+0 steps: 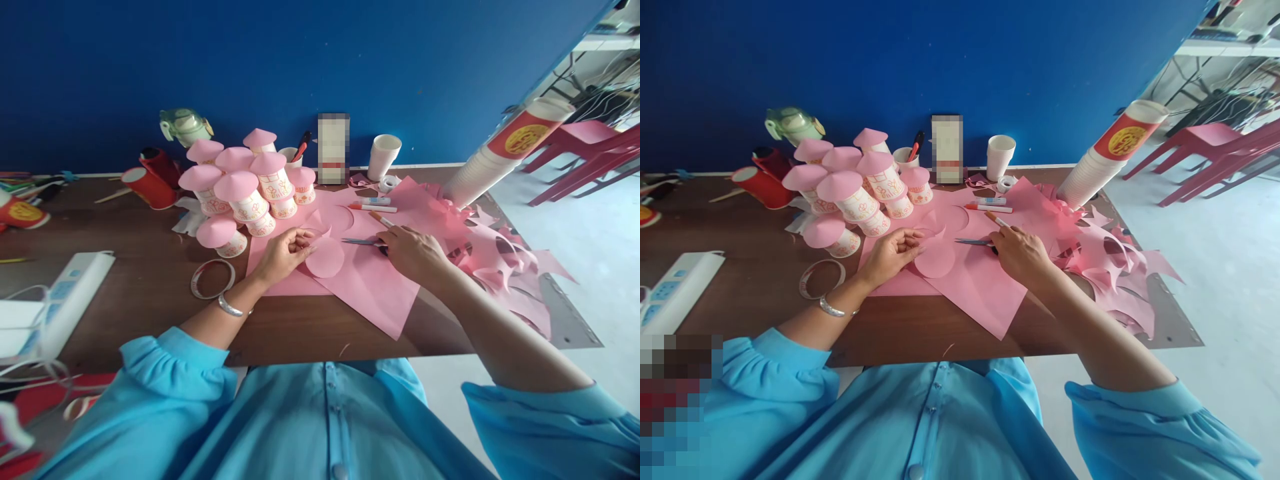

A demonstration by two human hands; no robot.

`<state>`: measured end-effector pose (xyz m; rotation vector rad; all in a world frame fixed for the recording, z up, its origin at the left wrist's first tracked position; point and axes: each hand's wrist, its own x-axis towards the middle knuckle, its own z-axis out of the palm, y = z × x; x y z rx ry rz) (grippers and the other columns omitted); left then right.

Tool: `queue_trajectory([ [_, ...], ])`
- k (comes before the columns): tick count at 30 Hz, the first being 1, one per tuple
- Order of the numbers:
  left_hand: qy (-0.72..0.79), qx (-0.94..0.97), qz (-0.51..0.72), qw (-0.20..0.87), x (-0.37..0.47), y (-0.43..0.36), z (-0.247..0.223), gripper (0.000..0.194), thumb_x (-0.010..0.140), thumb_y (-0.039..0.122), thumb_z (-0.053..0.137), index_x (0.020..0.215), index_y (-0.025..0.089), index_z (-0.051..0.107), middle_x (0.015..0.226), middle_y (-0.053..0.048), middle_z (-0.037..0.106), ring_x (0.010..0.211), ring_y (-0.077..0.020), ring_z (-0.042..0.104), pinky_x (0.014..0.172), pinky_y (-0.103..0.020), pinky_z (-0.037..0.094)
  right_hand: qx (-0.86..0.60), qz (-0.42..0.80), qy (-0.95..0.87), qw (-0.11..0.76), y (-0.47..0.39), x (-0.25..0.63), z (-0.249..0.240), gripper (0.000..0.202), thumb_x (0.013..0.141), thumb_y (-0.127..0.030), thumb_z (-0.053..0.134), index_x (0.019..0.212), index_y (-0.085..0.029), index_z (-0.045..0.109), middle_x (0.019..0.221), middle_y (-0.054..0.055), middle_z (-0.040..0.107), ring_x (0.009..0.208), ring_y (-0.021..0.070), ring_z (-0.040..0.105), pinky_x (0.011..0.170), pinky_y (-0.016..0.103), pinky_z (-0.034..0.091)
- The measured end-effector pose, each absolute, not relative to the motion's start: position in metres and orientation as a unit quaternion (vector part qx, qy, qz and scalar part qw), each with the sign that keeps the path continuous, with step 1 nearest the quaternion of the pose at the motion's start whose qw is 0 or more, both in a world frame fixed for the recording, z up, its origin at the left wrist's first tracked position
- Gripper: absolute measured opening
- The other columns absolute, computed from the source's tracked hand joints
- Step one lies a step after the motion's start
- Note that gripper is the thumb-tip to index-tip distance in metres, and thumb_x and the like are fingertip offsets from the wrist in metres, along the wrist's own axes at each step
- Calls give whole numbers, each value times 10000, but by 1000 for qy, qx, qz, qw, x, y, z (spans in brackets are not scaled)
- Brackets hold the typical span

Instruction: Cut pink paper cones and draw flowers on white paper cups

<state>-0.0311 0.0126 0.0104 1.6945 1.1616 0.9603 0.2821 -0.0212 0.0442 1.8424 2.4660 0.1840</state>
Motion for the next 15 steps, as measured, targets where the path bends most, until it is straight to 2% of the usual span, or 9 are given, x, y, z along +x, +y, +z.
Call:
queue_trajectory([
  [3,454,648,397,465,-30,12,14,451,774,496,847,1055,164,727,866,-59,742,718,-158,686,634,-268,579,589,46,807,14,-18,287,43,367,976,-116,451,1171,-263,724,1152,96,750,976,278,671,631,350,386],
  [8,432,589,392,559,-31,10,21,462,742,441,887,1047,160,685,776,-29,729,640,-158,664,563,-270,547,591,36,805,22,-13,289,43,365,962,-128,467,1185,-243,732,1109,120,741,1013,289,674,709,357,450],
  [12,427,560,388,594,-32,8,25,323,787,440,842,853,163,690,660,-8,679,584,-129,611,495,-224,470,618,30,785,30,-14,288,47,349,938,-158,532,1224,-229,718,1148,123,750,1016,290,706,685,340,472],
  [15,424,511,417,621,-32,8,25,314,782,434,825,763,170,656,615,5,651,543,-117,588,445,-207,412,645,3,764,-19,-13,290,48,403,907,-199,598,1296,-249,686,1094,98,786,958,295,735,673,336,486],
])
